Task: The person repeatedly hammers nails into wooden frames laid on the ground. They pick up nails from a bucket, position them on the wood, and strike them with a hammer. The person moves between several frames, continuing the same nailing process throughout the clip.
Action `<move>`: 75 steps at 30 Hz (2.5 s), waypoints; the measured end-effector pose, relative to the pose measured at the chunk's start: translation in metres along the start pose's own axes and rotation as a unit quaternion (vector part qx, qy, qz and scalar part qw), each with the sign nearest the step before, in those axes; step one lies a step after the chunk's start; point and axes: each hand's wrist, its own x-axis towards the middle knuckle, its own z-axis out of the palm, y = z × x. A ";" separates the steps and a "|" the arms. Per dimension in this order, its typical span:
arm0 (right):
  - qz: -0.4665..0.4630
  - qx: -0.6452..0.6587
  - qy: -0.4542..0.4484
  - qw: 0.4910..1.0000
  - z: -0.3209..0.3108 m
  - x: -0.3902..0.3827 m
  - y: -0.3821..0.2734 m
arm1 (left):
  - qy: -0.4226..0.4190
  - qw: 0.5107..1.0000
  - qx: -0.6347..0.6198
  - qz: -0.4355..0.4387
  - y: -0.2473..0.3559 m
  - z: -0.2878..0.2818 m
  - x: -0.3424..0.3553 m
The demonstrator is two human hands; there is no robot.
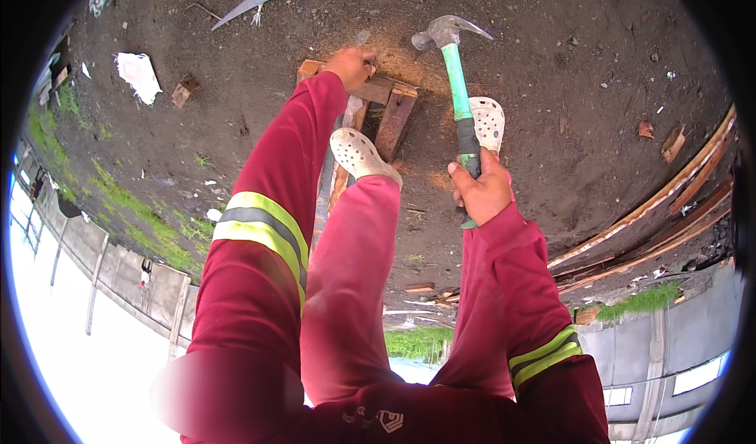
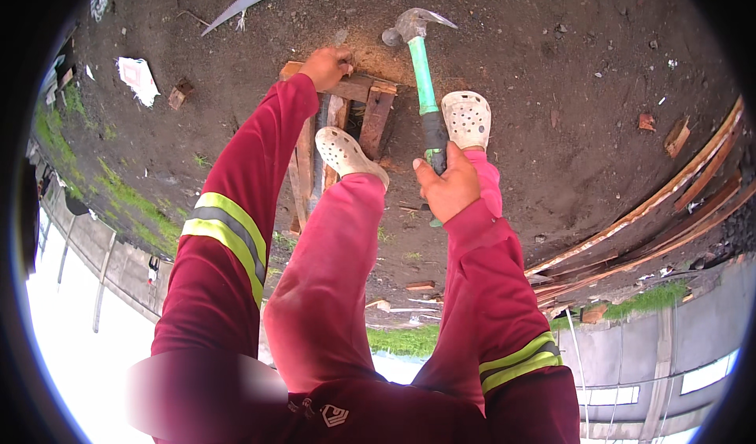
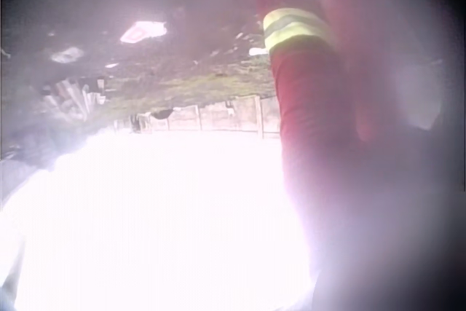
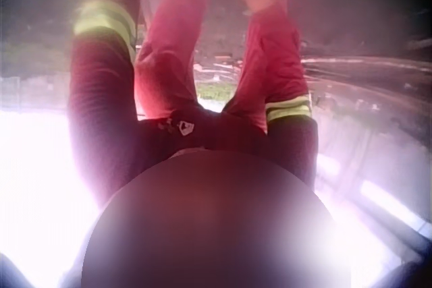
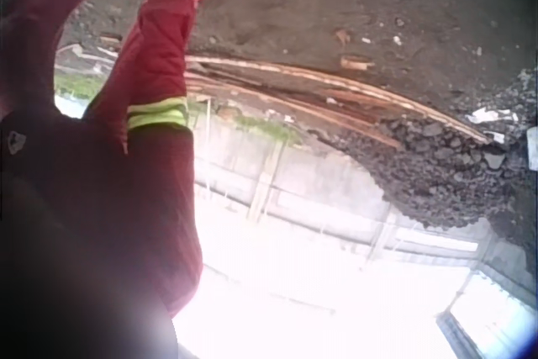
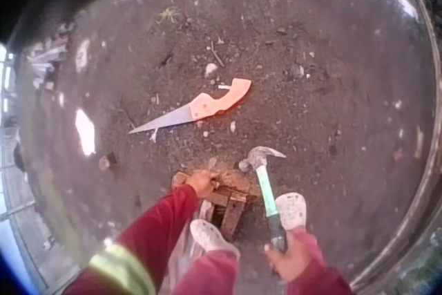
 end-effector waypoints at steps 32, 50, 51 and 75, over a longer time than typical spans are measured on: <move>-0.023 0.066 0.048 0.996 0.037 0.024 -0.030 | -0.004 0.999 -0.039 -0.027 -0.008 0.000 -0.006; 0.115 -0.133 -0.036 0.984 0.041 0.038 -0.059 | -0.048 0.997 0.008 -0.054 -0.008 0.003 -0.003; 0.092 -0.143 0.009 0.985 0.042 0.037 -0.059 | -0.034 0.998 0.006 -0.049 -0.009 0.004 -0.004; 0.071 -0.029 0.052 0.996 0.066 0.025 -0.045 | 0.108 0.819 -0.520 -0.219 0.120 -0.025 -0.264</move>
